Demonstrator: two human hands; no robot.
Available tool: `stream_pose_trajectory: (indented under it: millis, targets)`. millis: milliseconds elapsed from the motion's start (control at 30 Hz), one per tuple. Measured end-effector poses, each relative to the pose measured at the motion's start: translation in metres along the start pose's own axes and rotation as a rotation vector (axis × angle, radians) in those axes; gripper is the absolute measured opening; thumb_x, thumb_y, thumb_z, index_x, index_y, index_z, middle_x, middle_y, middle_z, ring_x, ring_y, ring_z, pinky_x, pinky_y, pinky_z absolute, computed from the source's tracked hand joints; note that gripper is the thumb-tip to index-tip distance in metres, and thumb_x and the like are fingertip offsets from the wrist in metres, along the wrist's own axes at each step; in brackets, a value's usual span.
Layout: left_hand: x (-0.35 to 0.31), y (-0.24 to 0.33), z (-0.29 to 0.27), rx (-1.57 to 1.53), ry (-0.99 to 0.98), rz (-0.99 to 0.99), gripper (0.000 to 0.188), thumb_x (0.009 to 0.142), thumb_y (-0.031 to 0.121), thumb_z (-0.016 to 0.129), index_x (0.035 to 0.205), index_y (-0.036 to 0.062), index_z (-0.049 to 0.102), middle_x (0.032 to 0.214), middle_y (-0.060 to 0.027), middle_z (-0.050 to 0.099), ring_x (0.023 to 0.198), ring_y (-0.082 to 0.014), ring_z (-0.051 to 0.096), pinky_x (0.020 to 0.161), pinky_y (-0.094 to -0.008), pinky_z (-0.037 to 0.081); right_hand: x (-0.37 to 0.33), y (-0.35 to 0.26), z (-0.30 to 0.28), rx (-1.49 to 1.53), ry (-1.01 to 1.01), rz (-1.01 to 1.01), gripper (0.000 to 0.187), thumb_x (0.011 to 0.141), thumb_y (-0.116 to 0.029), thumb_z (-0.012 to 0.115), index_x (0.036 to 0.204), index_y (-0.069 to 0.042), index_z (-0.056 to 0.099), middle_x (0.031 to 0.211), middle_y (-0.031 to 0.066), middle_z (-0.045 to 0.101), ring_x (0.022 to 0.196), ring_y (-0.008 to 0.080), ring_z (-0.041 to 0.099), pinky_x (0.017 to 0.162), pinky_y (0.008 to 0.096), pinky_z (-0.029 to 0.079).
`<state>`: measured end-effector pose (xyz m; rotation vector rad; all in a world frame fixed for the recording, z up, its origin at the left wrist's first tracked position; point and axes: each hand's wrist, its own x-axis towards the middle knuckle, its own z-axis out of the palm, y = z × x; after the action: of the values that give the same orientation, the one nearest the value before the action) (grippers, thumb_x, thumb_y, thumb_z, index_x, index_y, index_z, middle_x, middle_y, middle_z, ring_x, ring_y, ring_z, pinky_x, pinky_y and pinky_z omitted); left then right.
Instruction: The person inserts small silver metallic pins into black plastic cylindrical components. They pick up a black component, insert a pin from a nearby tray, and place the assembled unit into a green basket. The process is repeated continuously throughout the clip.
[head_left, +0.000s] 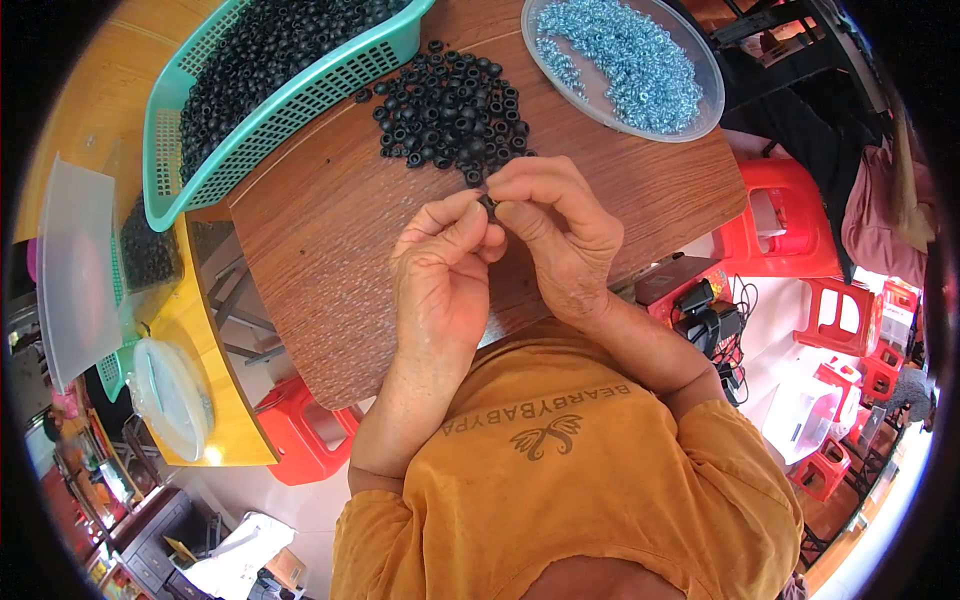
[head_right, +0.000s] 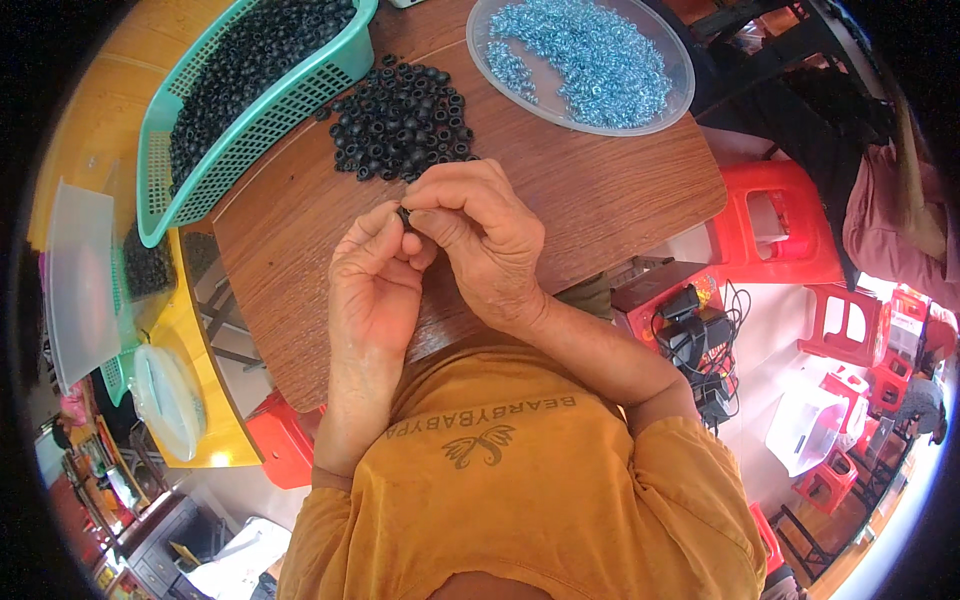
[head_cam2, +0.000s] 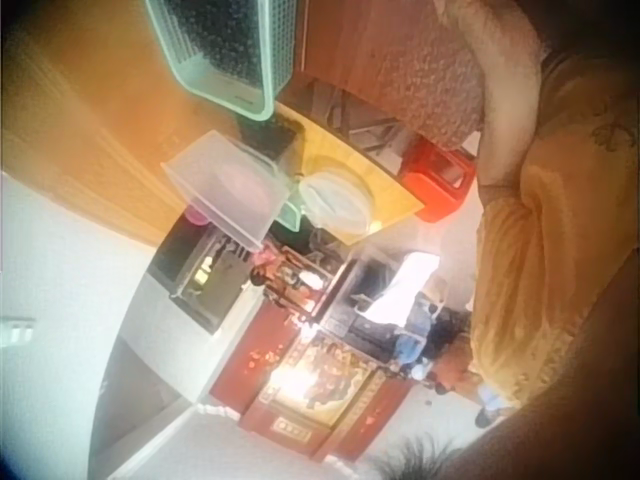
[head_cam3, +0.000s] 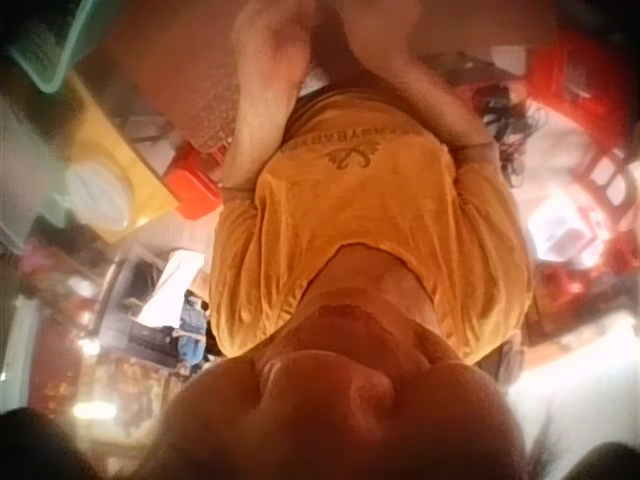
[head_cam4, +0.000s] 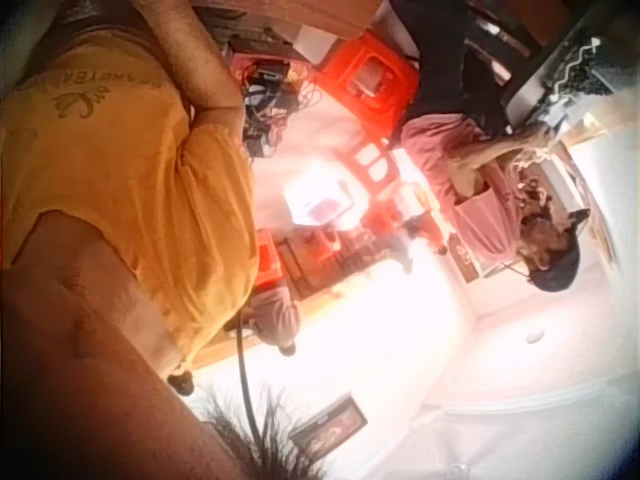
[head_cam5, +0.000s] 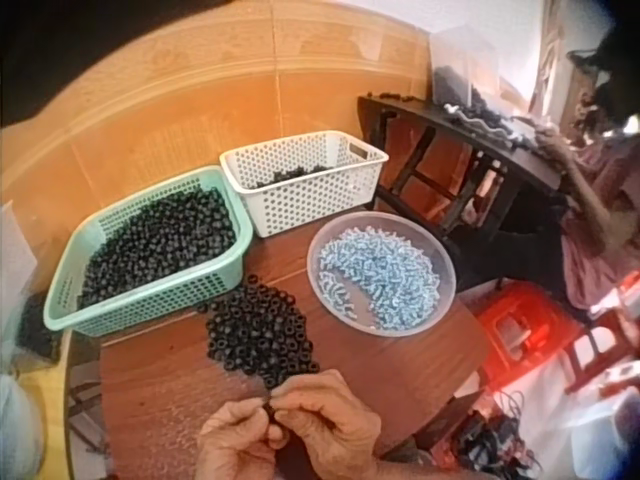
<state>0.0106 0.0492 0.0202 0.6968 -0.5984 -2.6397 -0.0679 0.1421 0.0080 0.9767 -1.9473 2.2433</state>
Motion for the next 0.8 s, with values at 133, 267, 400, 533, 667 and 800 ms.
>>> stream_pose_trajectory:
  millis: [133, 267, 400, 533, 667, 800]
  targets:
    - [0.001, 0.0, -0.001, -0.001, 0.013, 0.002, 0.011, 0.083, -0.002, 0.063, 0.093, -0.0007, 0.061, 0.084, -0.0092, 0.064, 0.068, -0.0159, 0.06, 0.064, -0.0265, 0.047, -0.001, 0.001, -0.004, -0.206, -0.047, -0.145, 0.014, 0.074, -0.001, 0.069, 0.087, -0.004, 0.067, 0.091, 0.0074, 0.064, 0.086, 0.0214, 0.055, 0.074, 0.0303, 0.045]
    - [-0.002, 0.0, 0.0, 0.105, 0.0, 0.015, 0.009, 0.082, -0.002, 0.064, 0.09, -0.0019, 0.061, 0.082, -0.0107, 0.064, 0.067, -0.016, 0.06, 0.064, -0.0267, 0.047, -0.006, 0.003, -0.01, -0.319, -0.08, -0.296, 0.018, 0.072, -0.003, 0.069, 0.09, -0.005, 0.068, 0.093, 0.0078, 0.064, 0.085, 0.0233, 0.055, 0.074, 0.0325, 0.045]
    - [-0.007, 0.006, -0.003, 0.345, -0.036, 0.004, 0.01, 0.078, -0.004, 0.066, 0.087, -0.0035, 0.06, 0.081, -0.0126, 0.065, 0.066, -0.0158, 0.061, 0.064, -0.0265, 0.049, -0.009, 0.001, -0.019, -0.297, -0.134, -0.253, 0.019, 0.071, -0.003, 0.07, 0.091, -0.005, 0.068, 0.092, 0.0077, 0.064, 0.084, 0.0233, 0.055, 0.072, 0.0318, 0.045]
    - [-0.01, 0.008, -0.002, 0.415, 0.012, 0.035, 0.013, 0.074, -0.009, 0.067, 0.085, -0.0042, 0.061, 0.08, -0.0127, 0.065, 0.065, -0.0159, 0.062, 0.063, -0.0251, 0.051, -0.015, 0.001, -0.018, -0.271, -0.177, -0.242, 0.019, 0.071, -0.004, 0.07, 0.09, -0.005, 0.068, 0.092, 0.0071, 0.064, 0.084, 0.0231, 0.055, 0.07, 0.0313, 0.046]
    - [-0.008, 0.004, -0.011, 0.36, 0.019, 0.048, 0.014, 0.074, -0.01, 0.067, 0.085, -0.0043, 0.061, 0.079, -0.0122, 0.065, 0.065, -0.0155, 0.061, 0.063, -0.0245, 0.052, -0.016, 0.002, -0.017, -0.286, -0.206, -0.205, 0.02, 0.071, -0.003, 0.069, 0.09, -0.006, 0.068, 0.091, 0.0065, 0.064, 0.083, 0.0229, 0.055, 0.07, 0.0315, 0.046]
    - [-0.007, 0.007, -0.024, 0.308, 0.03, 0.04, 0.014, 0.074, -0.009, 0.067, 0.085, -0.0041, 0.062, 0.081, -0.0135, 0.066, 0.065, -0.0148, 0.061, 0.061, -0.0236, 0.051, -0.004, -0.004, -0.024, -0.418, -0.22, -0.26, 0.021, 0.069, 0.0, 0.07, 0.09, -0.006, 0.069, 0.09, 0.0062, 0.064, 0.082, 0.0228, 0.055, 0.069, 0.0318, 0.045]
